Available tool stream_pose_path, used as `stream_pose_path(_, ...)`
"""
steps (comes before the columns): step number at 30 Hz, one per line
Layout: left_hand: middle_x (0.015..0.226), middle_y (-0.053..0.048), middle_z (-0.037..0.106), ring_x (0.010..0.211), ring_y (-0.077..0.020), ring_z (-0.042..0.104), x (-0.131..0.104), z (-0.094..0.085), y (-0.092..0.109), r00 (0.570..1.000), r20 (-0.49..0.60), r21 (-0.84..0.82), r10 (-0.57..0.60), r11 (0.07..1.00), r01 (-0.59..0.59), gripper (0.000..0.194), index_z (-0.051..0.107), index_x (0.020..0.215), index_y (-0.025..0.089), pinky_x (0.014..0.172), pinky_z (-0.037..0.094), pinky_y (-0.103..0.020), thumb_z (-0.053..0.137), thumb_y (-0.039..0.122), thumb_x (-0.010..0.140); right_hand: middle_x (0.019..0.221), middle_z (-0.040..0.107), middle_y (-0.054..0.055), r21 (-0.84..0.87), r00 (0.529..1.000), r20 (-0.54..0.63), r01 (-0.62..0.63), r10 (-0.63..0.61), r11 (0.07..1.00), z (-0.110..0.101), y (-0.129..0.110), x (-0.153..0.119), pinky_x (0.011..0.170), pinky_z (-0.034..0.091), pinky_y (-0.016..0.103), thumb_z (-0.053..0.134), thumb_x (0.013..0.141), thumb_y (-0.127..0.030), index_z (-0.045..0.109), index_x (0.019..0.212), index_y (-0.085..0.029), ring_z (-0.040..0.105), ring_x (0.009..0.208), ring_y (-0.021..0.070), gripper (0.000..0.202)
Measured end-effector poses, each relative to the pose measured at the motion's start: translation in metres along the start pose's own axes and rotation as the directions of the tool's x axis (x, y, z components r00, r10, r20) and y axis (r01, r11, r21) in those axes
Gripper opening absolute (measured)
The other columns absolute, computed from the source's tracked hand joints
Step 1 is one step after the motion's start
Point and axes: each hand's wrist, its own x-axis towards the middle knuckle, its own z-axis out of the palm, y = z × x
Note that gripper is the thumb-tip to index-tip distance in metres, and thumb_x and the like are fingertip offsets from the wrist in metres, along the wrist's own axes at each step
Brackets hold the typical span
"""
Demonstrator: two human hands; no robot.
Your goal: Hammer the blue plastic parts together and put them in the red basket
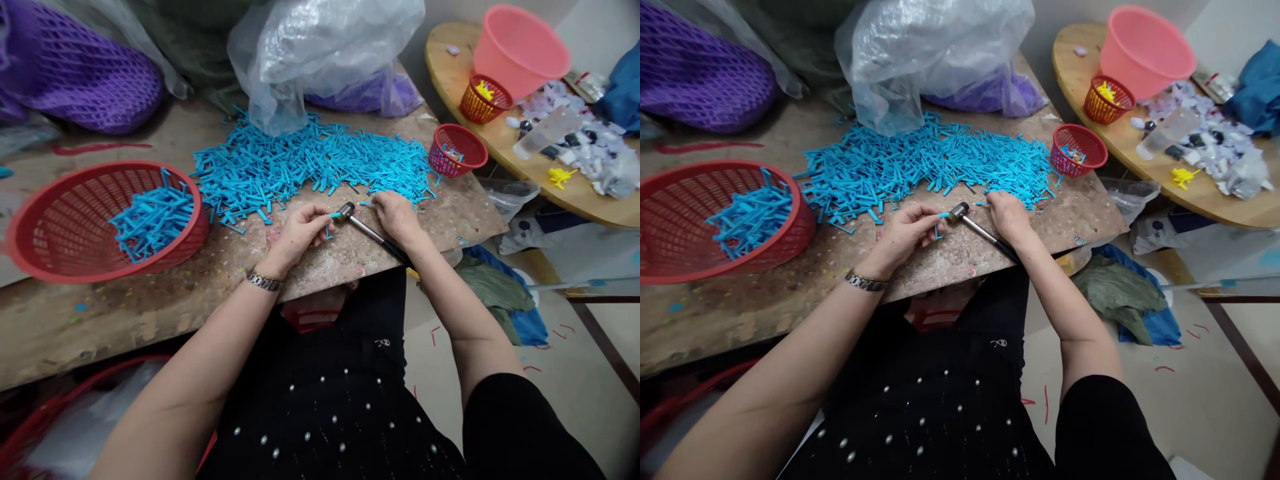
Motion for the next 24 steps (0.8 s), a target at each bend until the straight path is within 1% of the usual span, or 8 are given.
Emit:
stream_pose_path(3,0.068,0.001,0.07,0.046,-0.0062,0.054,-0.001,0.0,0.001,1.0,-0.014,0.005,-0.003,1.0,0.003,0.017,0.061,0.086,0.016,0.039,0.037,-0.016,0.072,0.024,0.076,0.108,0.072,0.016,-0.127,0.999,0.04,-0.027,0.033,0.992,-0.002,-0.006,-0.001,0.08,0.04,0.033,0.044,0.1,-0.016,0.069,0.103,-0.016,0.063,0.095,0.0272,0.025)
stream_pose_path(6,0.068,0.001,0.07,0.045,-0.0059,0.053,-0.001,0.0,0.0,1.0,-0.017,0.004,0.004,1.0,-0.003,0.017,0.062,0.085,0.016,0.039,0.036,-0.015,0.073,0.025,0.075,0.104,0.073,0.016,-0.119,0.998,0.023,-0.048,0.051,0.992,-0.001,-0.005,-0.001,0.079,0.041,0.033,0.044,0.098,-0.015,0.069,0.1,-0.016,0.063,0.093,0.0271,0.025)
stream_pose_path(9,0.068,0.001,0.07,0.044,-0.0057,0.053,0.0,-0.001,-0.003,1.0,-0.007,0.001,0.015,1.0,-0.015,0.019,0.063,0.085,0.017,0.038,0.037,-0.016,0.075,0.027,0.075,0.101,0.074,0.015,0.011,0.997,-0.071,-0.03,0.031,0.999,0.001,-0.001,-0.003,0.082,0.044,0.034,0.045,0.095,-0.013,0.069,0.098,-0.016,0.064,0.094,0.0274,0.024)
stream_pose_path(12,0.069,0.001,0.071,0.045,-0.0058,0.054,-0.002,0.001,-0.004,1.0,0.002,-0.02,0.005,1.0,-0.005,0.021,0.062,0.085,0.017,0.039,0.039,-0.015,0.077,0.028,0.075,0.103,0.075,0.012,0.223,0.983,-0.184,0.038,0.003,0.974,0.001,-0.002,-0.009,0.088,0.048,0.035,0.046,0.093,-0.015,0.07,0.101,-0.018,0.065,0.099,0.0262,0.025)
stream_pose_path(15,0.069,0.001,0.071,0.047,-0.0058,0.056,-0.006,0.006,-0.002,1.0,0.007,-0.066,-0.014,0.998,0.015,0.023,0.062,0.086,0.017,0.04,0.039,-0.015,0.079,0.028,0.075,0.102,0.075,0.008,0.446,0.98,-0.199,0.069,0.024,0.892,0.0,-0.012,-0.018,0.089,0.05,0.035,0.047,0.091,-0.018,0.071,0.103,-0.019,0.066,0.096,0.0228,0.027)
stream_pose_path(19,0.069,0.001,0.07,0.047,-0.0053,0.055,-0.013,0.013,0.001,0.999,0.025,-0.12,-0.042,0.992,0.045,0.024,0.062,0.087,0.016,0.041,0.04,-0.015,0.079,0.029,0.076,0.089,0.073,0.003,0.697,0.992,-0.121,0.057,0.039,0.715,0.002,-0.03,-0.034,0.08,0.051,0.031,0.05,0.091,-0.028,0.072,0.109,-0.019,0.065,0.082,0.0181,0.03)
stream_pose_path(21,0.069,0.002,0.069,0.048,-0.0052,0.055,-0.015,0.015,0.002,0.998,0.028,-0.143,-0.048,0.988,0.052,0.023,0.062,0.087,0.016,0.041,0.04,-0.015,0.079,0.029,0.076,0.086,0.071,0.001,0.771,0.995,-0.095,0.051,0.035,0.635,0.005,-0.038,-0.042,0.075,0.051,0.03,0.053,0.09,-0.032,0.073,0.111,-0.019,0.062,0.076,0.0163,0.031)
stream_pose_path(24,0.07,0.002,0.069,0.049,-0.0055,0.056,-0.018,0.016,0.002,0.998,0.023,-0.161,-0.051,0.985,0.054,0.024,0.06,0.086,0.017,0.041,0.04,-0.015,0.078,0.029,0.077,0.091,0.072,0.002,0.832,0.995,-0.086,0.046,0.046,0.553,0.01,-0.048,-0.05,0.069,0.051,0.029,0.054,0.089,-0.033,0.073,0.111,-0.019,0.06,0.07,0.0142,0.032)
